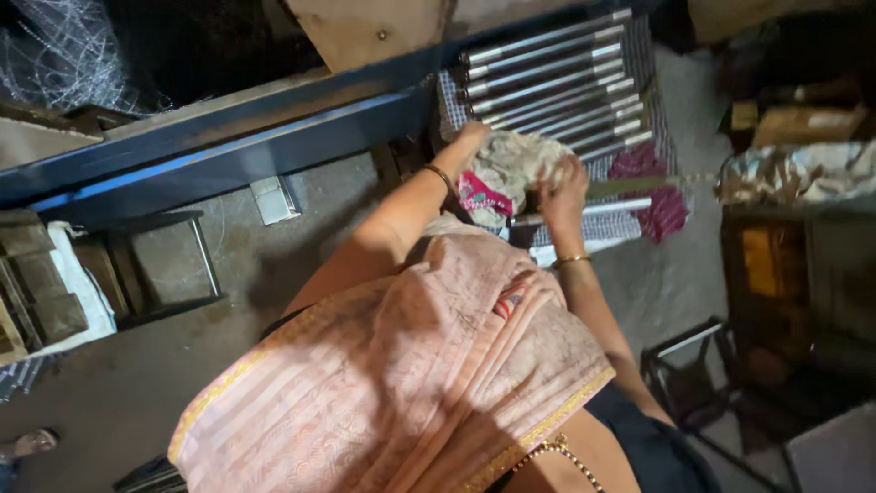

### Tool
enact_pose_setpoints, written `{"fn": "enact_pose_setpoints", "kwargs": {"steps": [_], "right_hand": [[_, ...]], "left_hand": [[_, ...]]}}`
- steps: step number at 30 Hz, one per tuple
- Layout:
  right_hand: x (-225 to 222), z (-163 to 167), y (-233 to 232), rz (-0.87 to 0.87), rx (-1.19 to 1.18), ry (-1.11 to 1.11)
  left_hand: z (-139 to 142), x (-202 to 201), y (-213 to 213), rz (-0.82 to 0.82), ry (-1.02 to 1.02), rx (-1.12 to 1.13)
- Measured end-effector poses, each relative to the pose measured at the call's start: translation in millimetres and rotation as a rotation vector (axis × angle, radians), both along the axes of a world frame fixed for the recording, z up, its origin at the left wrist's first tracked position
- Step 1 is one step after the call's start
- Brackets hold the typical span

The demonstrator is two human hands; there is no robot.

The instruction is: The person wipes a metal rod with a cloth, then inserts it into a machine slot and pulls it out. She repeats this process with several rods, wiping each one and placing them into a wooden crate. She also wipes the machine surface with a cloth.

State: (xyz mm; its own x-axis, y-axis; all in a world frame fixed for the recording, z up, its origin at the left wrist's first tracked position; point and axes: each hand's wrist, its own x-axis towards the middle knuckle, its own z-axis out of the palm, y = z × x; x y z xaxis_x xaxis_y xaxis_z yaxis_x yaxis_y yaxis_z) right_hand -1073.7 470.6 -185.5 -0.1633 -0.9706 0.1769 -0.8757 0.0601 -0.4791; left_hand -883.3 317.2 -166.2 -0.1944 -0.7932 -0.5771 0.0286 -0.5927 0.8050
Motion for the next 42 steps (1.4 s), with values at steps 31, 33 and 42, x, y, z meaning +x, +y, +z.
{"fn": "enact_pose_setpoints", "kwargs": {"steps": [31, 33, 42], "right_hand": [[38.1, 17.9, -68.9, -0.235, 0.184, -1.141], [43.8, 21.9, -74.4, -0.102, 0.274, -1.871], [139.8, 41.4, -109.1, -0.230, 0.558, -2.393]], "left_hand": [[64.5, -24.0, -18.8, 0.367, -0.178, -0.769], [67.7, -3.1, -11.3, 0.352, -0.189, -0.849], [88.8, 166.8, 36.2, 0.264, -0.153, -0.824]]}}
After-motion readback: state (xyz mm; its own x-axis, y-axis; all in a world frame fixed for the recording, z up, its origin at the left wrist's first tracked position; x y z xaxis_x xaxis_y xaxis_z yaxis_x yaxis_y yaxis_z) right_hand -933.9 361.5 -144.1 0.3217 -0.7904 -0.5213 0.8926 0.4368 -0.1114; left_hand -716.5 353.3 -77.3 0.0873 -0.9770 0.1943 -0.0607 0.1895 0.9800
